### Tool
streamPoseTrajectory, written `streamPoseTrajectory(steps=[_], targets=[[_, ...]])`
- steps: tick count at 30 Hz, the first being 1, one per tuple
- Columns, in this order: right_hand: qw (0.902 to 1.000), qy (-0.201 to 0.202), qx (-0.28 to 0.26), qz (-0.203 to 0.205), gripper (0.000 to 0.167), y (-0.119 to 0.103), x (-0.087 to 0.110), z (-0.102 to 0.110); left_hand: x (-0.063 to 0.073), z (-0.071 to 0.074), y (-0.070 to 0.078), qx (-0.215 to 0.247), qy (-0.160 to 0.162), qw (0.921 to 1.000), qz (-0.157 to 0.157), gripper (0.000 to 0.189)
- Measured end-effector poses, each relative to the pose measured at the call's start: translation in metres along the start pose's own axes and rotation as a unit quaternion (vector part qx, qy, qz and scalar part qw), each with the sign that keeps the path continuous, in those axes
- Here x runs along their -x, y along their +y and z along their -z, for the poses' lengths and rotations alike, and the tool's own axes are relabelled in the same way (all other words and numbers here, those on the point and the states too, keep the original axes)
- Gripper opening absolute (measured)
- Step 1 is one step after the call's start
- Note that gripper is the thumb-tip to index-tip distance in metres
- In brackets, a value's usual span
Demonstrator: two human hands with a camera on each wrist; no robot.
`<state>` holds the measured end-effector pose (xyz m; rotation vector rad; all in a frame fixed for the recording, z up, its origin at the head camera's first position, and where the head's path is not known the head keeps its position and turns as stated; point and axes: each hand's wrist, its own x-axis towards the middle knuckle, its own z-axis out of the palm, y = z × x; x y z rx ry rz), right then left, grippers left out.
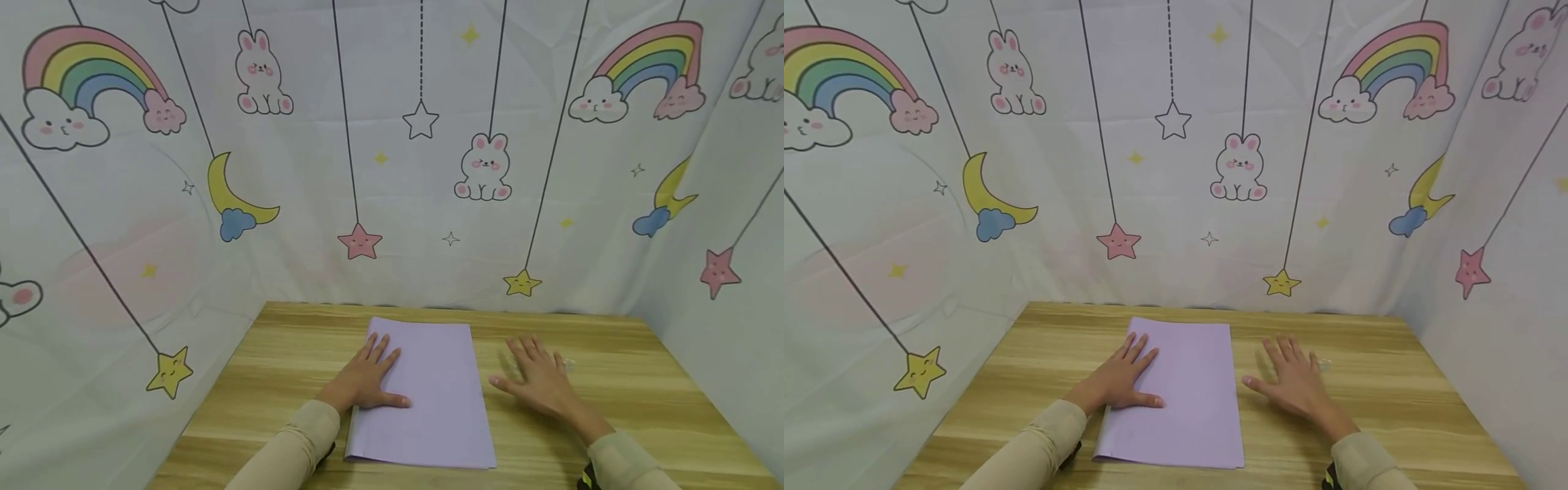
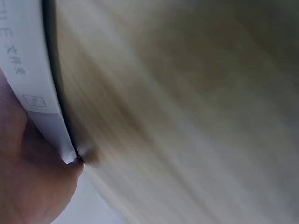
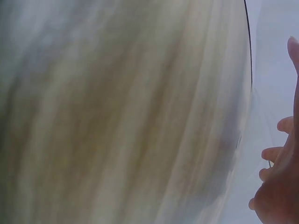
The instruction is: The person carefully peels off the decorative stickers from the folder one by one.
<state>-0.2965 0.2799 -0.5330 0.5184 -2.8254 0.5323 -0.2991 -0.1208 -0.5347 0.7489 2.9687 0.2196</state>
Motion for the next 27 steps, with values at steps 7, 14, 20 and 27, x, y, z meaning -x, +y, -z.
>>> streamPoseTrajectory(steps=[7, 14, 20, 27], targets=[[1.0, -0.006, -0.001, 0.006, 0.099, -0.005, 0.0, 0.002, -0.001, -0.003, -0.004, 0.0, 0.017, 0.9998, -0.007, 0.117], [0.9997, -0.011, -0.014, 0.02, 0.097, -0.018, -0.004, 0.007, 0.002, 0.011, -0.003, 0.027, 0.024, 0.9992, -0.015, 0.107], [0.9985, -0.022, -0.028, 0.041, 0.096, -0.033, -0.007, 0.012, 0.006, 0.017, -0.003, 0.024, 0.079, 0.994, 0.071, 0.106], [0.9941, -0.06, -0.07, 0.057, 0.1, -0.054, -0.007, 0.015, 0.016, 0.018, -0.005, 0.04, 0.115, 0.9727, 0.198, 0.111]])
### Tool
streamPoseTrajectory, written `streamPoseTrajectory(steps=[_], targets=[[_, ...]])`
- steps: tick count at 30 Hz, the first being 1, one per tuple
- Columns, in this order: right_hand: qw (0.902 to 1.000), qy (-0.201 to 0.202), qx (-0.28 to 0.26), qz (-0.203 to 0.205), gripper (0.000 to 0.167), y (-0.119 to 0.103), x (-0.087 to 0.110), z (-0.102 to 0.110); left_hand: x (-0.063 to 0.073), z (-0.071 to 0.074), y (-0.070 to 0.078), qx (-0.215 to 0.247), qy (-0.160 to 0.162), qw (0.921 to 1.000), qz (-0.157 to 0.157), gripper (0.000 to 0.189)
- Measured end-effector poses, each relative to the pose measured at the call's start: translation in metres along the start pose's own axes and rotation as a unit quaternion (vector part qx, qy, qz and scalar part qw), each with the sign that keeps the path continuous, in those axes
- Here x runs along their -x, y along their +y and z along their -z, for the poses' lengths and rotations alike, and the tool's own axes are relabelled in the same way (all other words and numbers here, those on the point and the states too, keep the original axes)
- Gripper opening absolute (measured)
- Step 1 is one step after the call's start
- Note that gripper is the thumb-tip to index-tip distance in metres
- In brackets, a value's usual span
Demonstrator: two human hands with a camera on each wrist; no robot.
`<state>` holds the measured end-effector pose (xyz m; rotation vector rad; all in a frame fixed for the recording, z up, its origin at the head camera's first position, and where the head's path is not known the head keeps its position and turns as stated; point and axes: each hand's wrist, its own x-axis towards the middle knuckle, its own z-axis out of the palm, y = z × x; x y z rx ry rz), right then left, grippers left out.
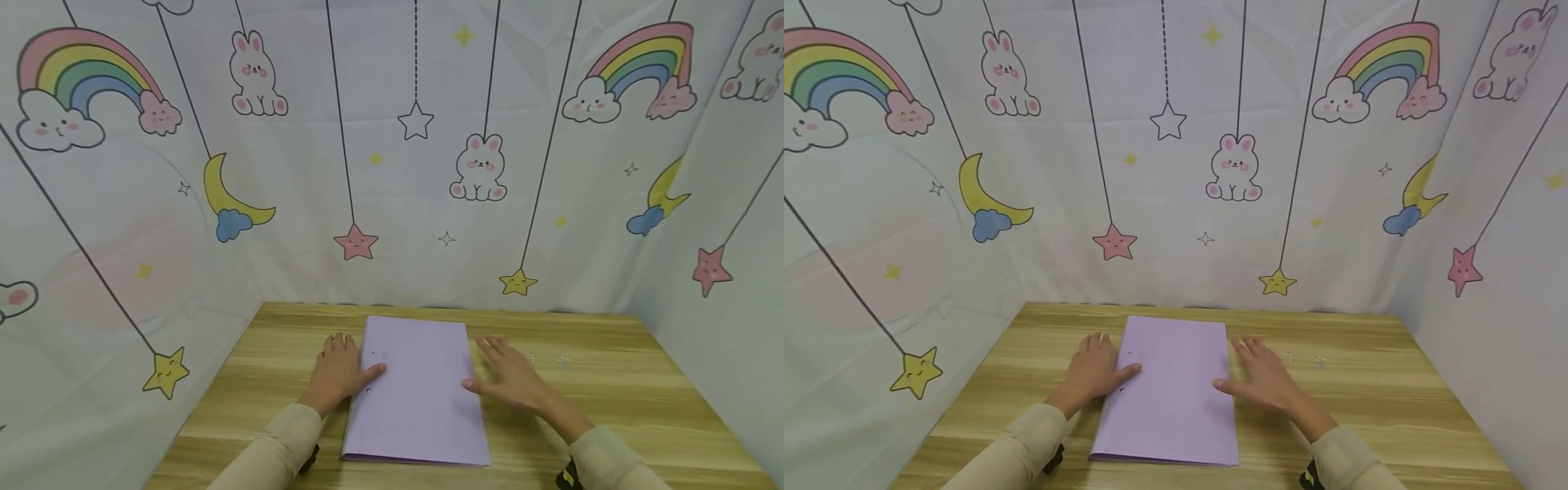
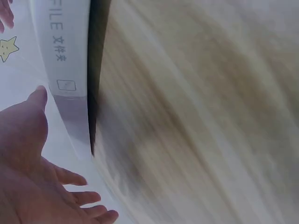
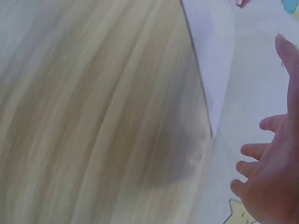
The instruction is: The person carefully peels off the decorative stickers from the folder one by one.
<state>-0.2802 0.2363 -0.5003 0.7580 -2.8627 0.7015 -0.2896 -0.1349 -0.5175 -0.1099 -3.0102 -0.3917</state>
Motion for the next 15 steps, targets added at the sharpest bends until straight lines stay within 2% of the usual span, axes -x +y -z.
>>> streamPoseTrajectory(steps=[2, 7, 15], targets=[[0.9994, -0.025, -0.025, 0.001, 0.102, -0.006, -0.002, 0.001, 0.003, 0.002, -0.001, 0.008, -0.011, 0.9998, 0.016, 0.112], [0.9952, -0.069, -0.069, 0.008, 0.103, -0.022, -0.005, -0.004, 0.013, 0.009, 0.004, 0.038, -0.045, 0.998, 0.022, 0.106], [0.9933, -0.085, -0.079, -0.001, 0.105, -0.051, -0.006, -0.02, 0.019, 0.003, 0.004, 0.058, -0.072, 0.9952, 0.032, 0.102]])
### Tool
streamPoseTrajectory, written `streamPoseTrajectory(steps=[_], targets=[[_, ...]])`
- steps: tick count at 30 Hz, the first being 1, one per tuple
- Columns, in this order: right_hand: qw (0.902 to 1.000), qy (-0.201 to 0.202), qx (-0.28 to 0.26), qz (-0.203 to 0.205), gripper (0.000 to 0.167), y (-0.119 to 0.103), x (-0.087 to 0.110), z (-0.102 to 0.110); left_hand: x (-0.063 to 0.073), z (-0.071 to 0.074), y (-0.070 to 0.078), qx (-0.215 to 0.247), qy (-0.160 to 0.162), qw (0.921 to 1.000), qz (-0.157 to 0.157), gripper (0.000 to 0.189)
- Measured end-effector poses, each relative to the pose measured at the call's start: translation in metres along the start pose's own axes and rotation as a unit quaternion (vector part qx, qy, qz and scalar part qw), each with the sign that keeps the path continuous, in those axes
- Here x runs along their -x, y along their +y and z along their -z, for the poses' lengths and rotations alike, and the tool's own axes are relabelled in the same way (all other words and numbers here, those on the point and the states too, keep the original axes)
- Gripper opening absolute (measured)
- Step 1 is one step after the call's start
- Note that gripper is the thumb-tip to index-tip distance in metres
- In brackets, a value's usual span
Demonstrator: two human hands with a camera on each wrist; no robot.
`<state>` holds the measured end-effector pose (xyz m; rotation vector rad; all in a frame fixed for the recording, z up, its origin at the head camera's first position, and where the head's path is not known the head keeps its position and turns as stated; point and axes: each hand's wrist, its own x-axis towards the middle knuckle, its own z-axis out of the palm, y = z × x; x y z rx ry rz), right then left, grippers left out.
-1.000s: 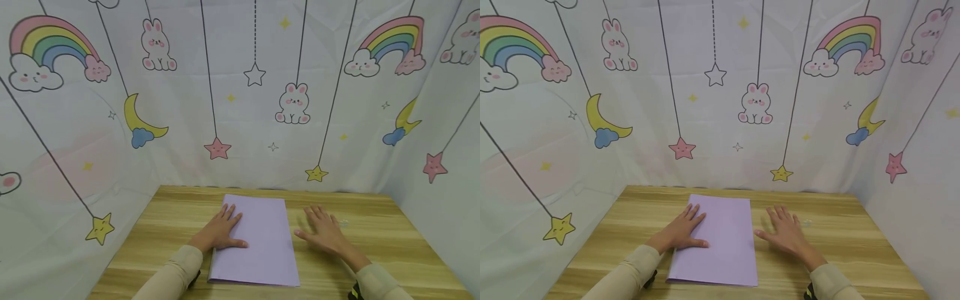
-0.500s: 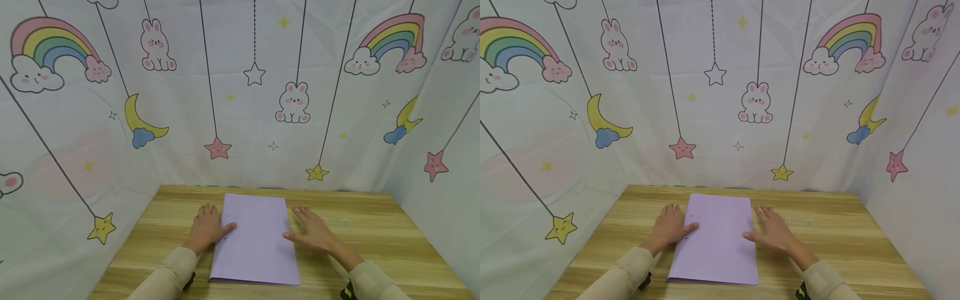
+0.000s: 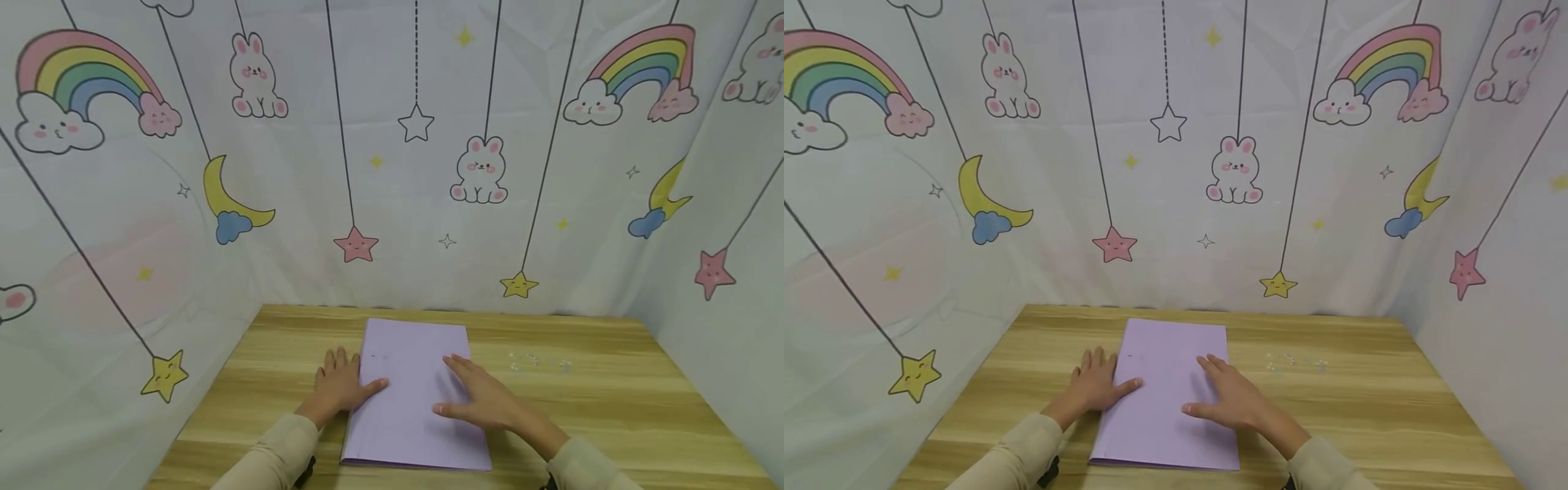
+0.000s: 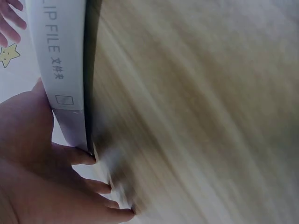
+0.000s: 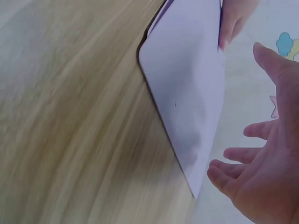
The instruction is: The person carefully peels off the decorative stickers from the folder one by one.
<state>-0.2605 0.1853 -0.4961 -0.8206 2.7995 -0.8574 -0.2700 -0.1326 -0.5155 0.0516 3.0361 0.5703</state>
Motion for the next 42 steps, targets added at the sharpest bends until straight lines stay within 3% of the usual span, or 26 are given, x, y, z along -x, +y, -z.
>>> streamPoseTrajectory(steps=[6, 11, 16, 20, 26, 34, 36, 38, 42], targets=[[0.9995, -0.028, -0.013, 0.006, 0.103, -0.012, -0.002, -0.006, -0.001, -0.001, 0.0, 0.029, -0.009, 0.9995, 0.01, 0.097], [0.9975, -0.047, 0.047, 0.023, 0.103, -0.017, 0.0, -0.018, -0.001, -0.007, -0.003, 0.073, -0.015, 0.9969, 0.025, 0.097], [0.9927, -0.073, 0.094, 0.021, 0.105, -0.021, 0.006, -0.023, -0.013, -0.026, -0.016, 0.09, -0.022, 0.9951, 0.033, 0.114], [0.9908, -0.084, 0.104, 0.019, 0.106, -0.023, 0.01, -0.025, -0.02, -0.035, -0.016, 0.089, -0.026, 0.9953, 0.028, 0.131], [0.9906, -0.082, 0.108, 0.021, 0.106, -0.024, 0.012, -0.025, -0.01, -0.021, 0.003, 0.109, -0.031, 0.9932, 0.025, 0.13], [0.9932, -0.084, 0.08, 0.009, 0.106, -0.023, 0.016, -0.025, 0.012, 0.003, 0.031, 0.193, -0.046, 0.9794, 0.038, 0.112], [0.9937, -0.082, 0.076, 0.006, 0.106, -0.023, 0.016, -0.026, 0.014, 0.006, 0.035, 0.233, -0.041, 0.9709, 0.037, 0.11], [0.9941, -0.08, 0.073, 0.004, 0.105, -0.023, 0.016, -0.025, 0.015, 0.011, 0.038, 0.292, -0.04, 0.9547, 0.04, 0.106], [0.9957, -0.077, 0.052, 0.001, 0.104, -0.023, 0.014, -0.025, 0.011, 0.024, 0.038, 0.441, -0.051, 0.895, 0.047, 0.088]])
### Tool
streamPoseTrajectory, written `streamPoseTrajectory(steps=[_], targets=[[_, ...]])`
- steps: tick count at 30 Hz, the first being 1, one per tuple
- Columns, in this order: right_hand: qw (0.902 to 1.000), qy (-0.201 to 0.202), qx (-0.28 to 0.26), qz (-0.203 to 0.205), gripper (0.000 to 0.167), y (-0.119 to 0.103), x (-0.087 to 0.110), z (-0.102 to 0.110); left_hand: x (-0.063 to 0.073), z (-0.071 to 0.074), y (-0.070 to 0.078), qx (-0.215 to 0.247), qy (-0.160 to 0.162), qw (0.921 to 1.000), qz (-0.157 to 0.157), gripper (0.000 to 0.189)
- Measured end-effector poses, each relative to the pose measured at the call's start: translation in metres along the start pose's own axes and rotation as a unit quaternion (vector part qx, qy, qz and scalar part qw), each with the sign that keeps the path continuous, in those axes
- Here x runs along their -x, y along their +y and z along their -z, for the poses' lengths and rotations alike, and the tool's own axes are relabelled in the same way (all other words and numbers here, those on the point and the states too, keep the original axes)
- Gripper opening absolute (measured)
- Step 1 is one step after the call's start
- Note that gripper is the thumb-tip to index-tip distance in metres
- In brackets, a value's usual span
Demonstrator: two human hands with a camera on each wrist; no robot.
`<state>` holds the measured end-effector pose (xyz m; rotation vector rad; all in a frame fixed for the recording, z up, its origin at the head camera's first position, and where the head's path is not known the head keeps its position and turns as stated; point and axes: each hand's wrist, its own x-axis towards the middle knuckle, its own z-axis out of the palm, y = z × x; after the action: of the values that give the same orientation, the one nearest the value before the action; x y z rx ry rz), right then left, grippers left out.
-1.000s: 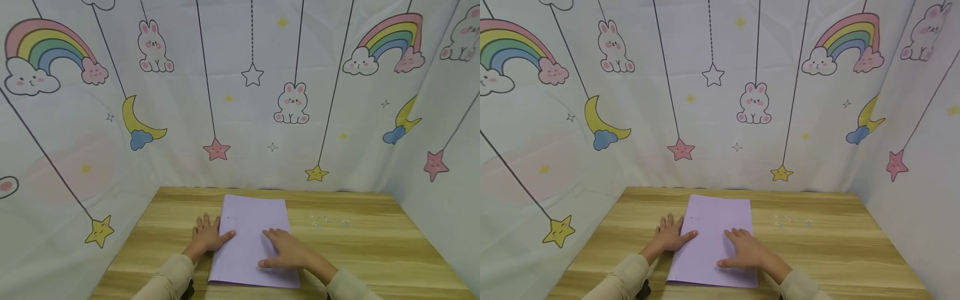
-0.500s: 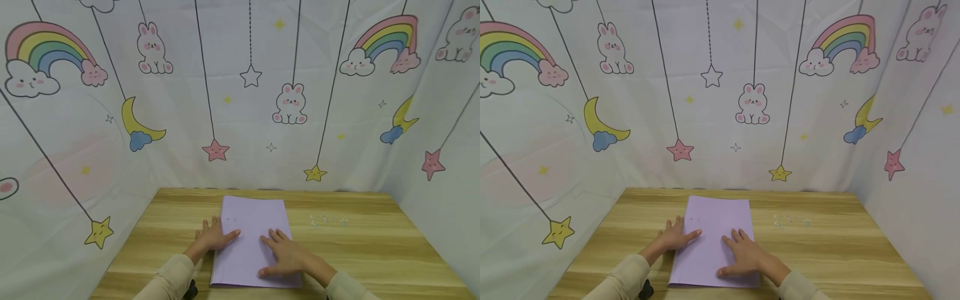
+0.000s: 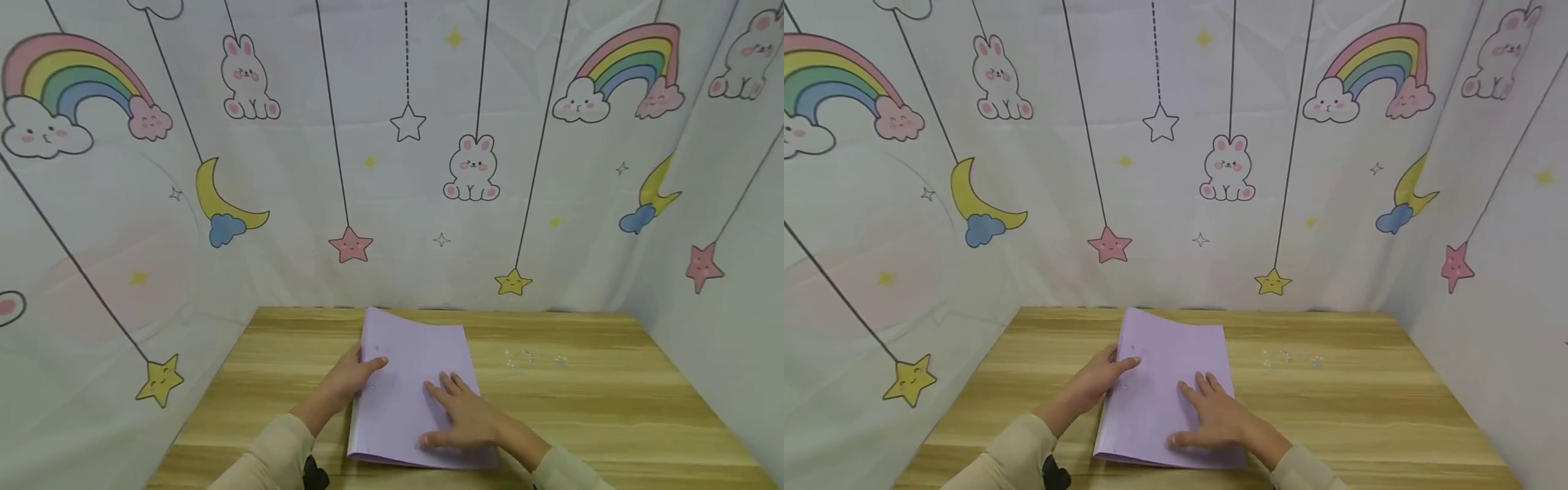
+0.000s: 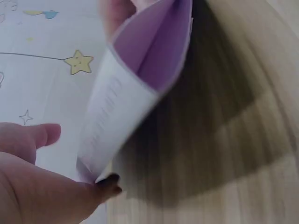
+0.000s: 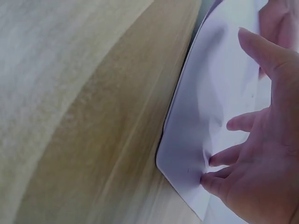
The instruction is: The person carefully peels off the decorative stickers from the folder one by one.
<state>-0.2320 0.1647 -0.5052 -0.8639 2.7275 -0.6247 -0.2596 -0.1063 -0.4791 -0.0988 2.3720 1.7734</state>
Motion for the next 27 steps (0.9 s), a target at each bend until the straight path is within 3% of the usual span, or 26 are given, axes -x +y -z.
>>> streamPoseTrajectory(steps=[2, 4, 9, 15, 22, 27], targets=[[0.9997, 0.004, -0.022, 0.002, 0.103, 0.002, -0.001, 0.001, -0.002, 0.007, 0.003, 0.057, -0.015, 0.9982, 0.003, 0.078], [0.9979, 0.008, -0.064, -0.001, 0.099, 0.006, -0.002, 0.002, -0.004, 0.014, 0.003, 0.085, -0.024, 0.9961, 0.009, 0.072], [0.984, 0.019, -0.175, -0.029, 0.086, 0.015, -0.002, 0.004, -0.007, 0.023, -0.006, 0.076, -0.027, 0.9961, 0.036, 0.071], [0.9769, 0.023, -0.209, -0.04, 0.083, 0.017, -0.003, 0.003, -0.006, 0.019, -0.01, 0.094, -0.031, 0.9934, 0.058, 0.088], [0.9664, 0.051, -0.251, -0.027, 0.08, 0.016, -0.006, 0.009, -0.007, 0.028, 0.007, 0.08, -0.048, 0.9942, 0.054, 0.085], [0.9568, 0.069, -0.282, 0.007, 0.079, 0.016, -0.007, 0.02, -0.01, 0.044, 0.035, 0.051, -0.082, 0.9949, 0.03, 0.077]])
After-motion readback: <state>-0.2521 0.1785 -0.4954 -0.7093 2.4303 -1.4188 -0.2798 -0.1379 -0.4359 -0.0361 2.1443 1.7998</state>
